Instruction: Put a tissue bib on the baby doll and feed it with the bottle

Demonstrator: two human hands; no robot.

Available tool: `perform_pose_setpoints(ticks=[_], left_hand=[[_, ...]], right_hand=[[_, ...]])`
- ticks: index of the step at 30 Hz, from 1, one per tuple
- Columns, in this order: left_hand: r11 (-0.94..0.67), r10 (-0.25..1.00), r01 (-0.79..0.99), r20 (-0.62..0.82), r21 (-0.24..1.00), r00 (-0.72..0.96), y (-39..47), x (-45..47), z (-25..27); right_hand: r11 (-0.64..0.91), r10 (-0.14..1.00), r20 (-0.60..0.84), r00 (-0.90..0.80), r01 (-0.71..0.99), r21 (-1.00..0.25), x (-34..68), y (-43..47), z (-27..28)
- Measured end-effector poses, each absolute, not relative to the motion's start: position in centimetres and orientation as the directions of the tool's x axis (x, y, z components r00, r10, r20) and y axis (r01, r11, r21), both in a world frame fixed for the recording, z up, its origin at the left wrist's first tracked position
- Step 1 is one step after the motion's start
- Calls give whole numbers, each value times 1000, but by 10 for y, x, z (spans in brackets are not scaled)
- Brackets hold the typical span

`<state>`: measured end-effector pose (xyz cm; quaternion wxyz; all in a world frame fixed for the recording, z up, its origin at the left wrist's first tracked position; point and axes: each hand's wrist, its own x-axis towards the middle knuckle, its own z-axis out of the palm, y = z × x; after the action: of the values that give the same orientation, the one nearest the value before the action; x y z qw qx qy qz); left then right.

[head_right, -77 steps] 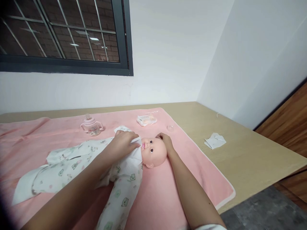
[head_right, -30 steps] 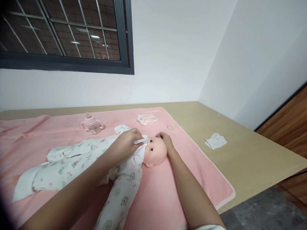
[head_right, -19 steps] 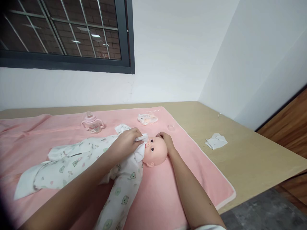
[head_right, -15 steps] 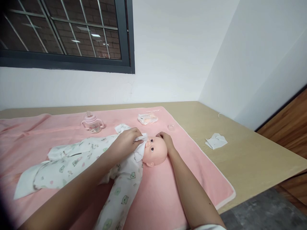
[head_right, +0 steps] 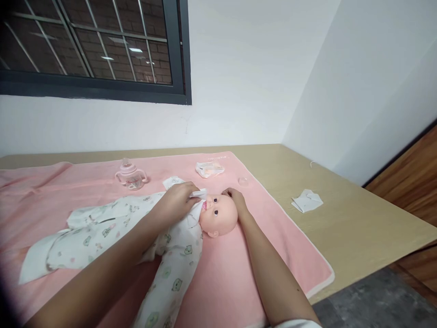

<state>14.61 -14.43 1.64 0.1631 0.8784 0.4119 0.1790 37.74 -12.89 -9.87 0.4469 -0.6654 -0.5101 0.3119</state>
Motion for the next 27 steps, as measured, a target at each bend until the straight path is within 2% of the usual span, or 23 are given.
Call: perform_pose_setpoints(ticks=[3,13,27], left_hand=[[-604,780,661,157,446,606,-146,143,22],[-615,729,605,72,505,681,-156,132,30],[-611,756,696,15,377,655,-162,137,32]], right_hand=[[-74,960,39,279,382,-921,379,-128,-101],[-94,963,42,267,474,-876,382,-127,-101],[-85,965,70,251,558,-826,379,-130,-95]])
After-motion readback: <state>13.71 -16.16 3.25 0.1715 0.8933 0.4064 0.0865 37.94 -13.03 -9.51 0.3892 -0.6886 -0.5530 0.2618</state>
